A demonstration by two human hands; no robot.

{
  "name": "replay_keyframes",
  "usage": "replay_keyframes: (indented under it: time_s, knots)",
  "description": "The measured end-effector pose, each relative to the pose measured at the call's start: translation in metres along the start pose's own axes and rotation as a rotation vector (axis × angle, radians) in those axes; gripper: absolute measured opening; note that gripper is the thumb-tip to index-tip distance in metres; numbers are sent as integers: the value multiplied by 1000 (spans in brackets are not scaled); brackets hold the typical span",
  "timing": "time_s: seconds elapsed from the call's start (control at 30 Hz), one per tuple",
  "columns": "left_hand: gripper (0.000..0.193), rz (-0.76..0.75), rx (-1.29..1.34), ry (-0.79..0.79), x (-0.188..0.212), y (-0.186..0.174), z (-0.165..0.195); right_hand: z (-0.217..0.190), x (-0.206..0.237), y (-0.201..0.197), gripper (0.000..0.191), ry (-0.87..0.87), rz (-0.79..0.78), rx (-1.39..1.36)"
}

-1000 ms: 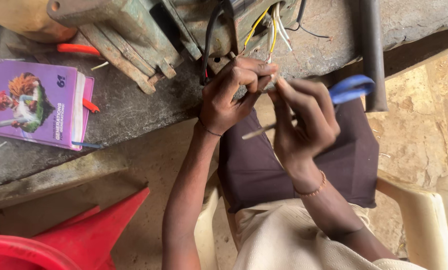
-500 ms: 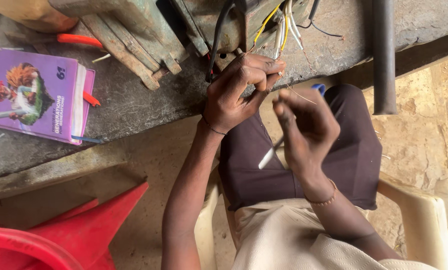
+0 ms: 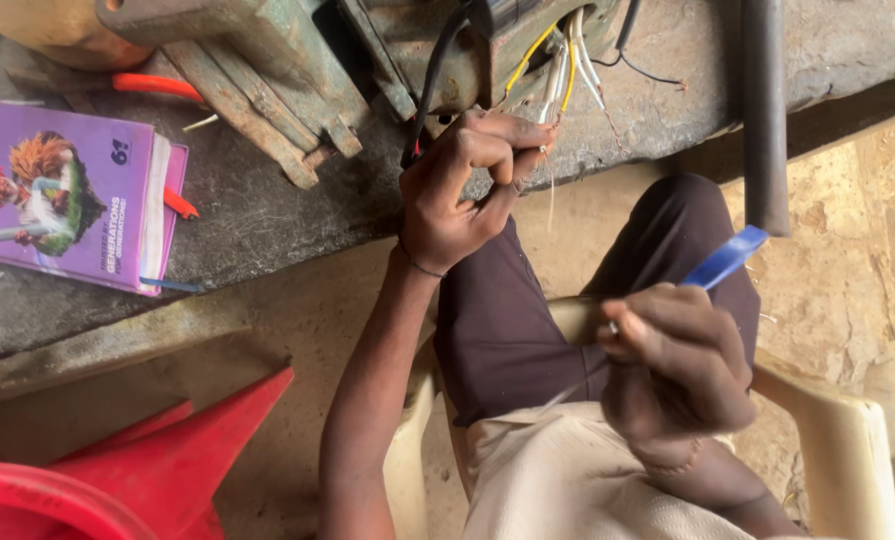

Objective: The person strips insulation from several wires using scissors, then twists and connects the exposed conductors by hand. The work is performed on a concrete bench with tools and a book nearby.

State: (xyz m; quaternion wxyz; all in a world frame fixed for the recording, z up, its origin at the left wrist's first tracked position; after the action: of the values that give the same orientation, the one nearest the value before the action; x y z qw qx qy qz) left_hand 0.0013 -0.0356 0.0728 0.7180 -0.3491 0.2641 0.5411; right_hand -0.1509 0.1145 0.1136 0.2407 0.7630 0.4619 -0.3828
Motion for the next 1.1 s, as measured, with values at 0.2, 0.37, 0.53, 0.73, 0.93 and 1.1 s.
replay_keyframes:
  time_s: [0.2, 0.37, 0.53, 0.73, 0.93, 1.1]
  knots:
    - [27, -56, 45, -32, -2, 3, 4, 42, -13, 15, 20, 223, -370, 269]
    - [28, -54, -4, -28, -5, 2, 10, 46, -31, 32, 23, 122, -442, 334]
    - [28, -52, -58, 8, -5, -1, 13, 47, -46, 43, 29, 86, -387, 224]
    - [31, -42, -5, -11, -6, -2, 10, 28, -32, 28, 19, -2, -377, 328]
    - [31, 6, 19, 0, -6, -5, 8, 2, -10, -8, 18, -53, -291, 149]
    - [28, -34, 43, -50, -5, -2, 7, 36, -18, 19, 17, 160, -474, 287]
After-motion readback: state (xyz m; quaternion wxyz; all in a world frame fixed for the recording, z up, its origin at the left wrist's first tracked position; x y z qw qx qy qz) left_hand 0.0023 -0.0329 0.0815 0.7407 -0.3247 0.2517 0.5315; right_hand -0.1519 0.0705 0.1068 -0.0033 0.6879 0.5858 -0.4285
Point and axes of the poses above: each hand's wrist, its own x-axis away from the middle knuckle, its own y-axis out of the palm, z = x × y, the point moved 7 cm from there along -x, towards the middle knuckle, and after that the axes turned 3 degrees about -y, right-handed, at the moved point
